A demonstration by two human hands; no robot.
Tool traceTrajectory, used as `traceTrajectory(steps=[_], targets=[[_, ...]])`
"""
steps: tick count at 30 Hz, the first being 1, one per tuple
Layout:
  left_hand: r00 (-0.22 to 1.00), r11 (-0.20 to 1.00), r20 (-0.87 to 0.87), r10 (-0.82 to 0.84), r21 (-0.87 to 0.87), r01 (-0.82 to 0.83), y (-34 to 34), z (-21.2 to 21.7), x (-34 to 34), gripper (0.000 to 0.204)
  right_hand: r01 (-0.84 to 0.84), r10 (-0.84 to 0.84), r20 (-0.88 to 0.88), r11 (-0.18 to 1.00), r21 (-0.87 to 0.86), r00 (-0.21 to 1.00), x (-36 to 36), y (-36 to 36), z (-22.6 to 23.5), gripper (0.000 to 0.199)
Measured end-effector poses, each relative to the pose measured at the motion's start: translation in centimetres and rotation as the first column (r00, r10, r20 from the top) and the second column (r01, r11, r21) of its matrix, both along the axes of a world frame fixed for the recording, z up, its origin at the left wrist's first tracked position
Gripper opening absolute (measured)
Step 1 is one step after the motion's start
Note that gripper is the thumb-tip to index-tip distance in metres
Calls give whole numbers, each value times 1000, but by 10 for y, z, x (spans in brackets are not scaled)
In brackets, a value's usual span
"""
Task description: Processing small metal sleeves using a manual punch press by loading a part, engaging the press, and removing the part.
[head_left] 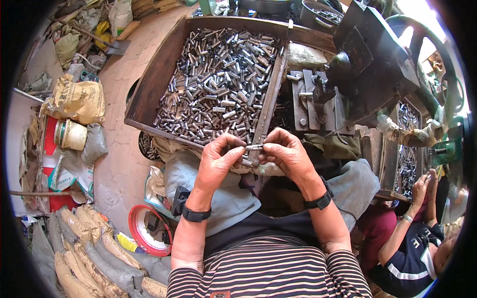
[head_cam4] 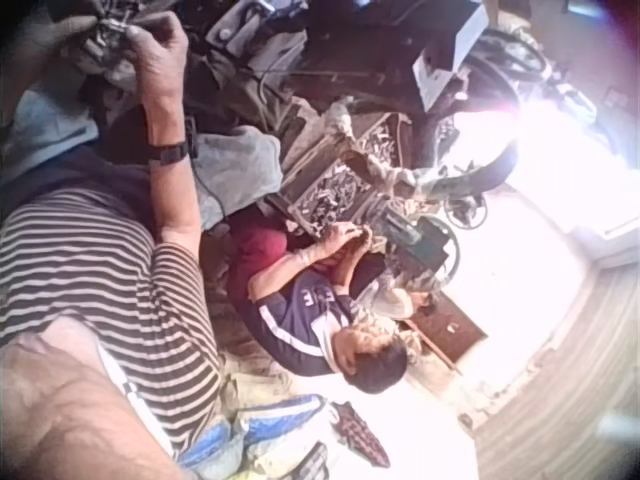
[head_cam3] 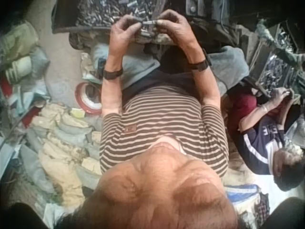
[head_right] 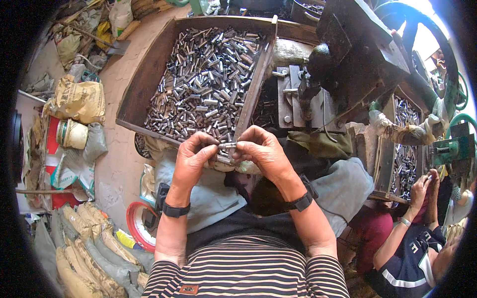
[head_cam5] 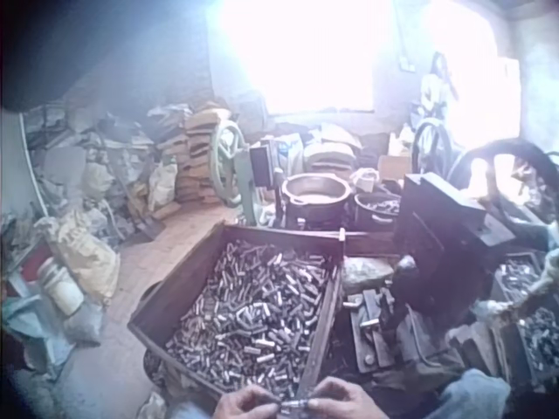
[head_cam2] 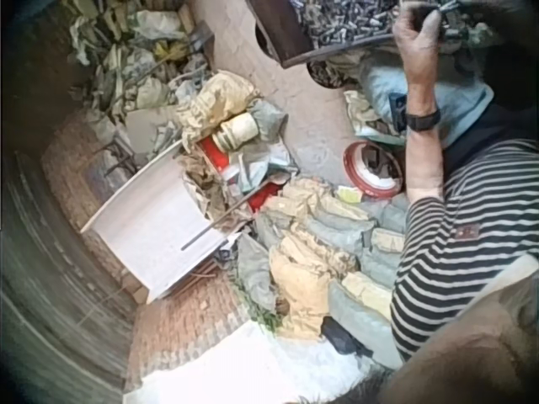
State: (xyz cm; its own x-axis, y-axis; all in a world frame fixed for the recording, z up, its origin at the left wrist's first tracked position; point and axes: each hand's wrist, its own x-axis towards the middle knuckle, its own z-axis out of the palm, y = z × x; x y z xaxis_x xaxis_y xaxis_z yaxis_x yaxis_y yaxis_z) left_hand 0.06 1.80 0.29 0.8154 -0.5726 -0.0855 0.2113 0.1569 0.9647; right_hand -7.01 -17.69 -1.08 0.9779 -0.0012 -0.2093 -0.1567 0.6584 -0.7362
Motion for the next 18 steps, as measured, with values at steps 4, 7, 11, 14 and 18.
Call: traceTrajectory(steps=[4, 7, 11, 14, 18], targets=[[986, 975, 164, 24, 212, -59, -4, 7, -4, 5, 46, -46, 4, 994, -95, 999, -2, 3, -3, 10], [989, 994, -121, 89, 68, -81, -9, 9, -5, 5, 46, -46, 11, 999, 18, 999, -2, 4, -5, 11], [885, 938, 463, 50, 283, -201, -14, 8, -6, 4, 92, -91, 16, 988, -126, 996, -3, 2, -5, 11], [678, 921, 735, -24, 281, -271, -18, 12, -6, 3, 31, -27, -46, 996, 86, 999, -4, -4, -5, 11], [947, 959, 316, -57, 281, -36, -17, 11, -11, 4, -37, 38, -12, 999, 22, 999, -5, -6, -2, 12]])
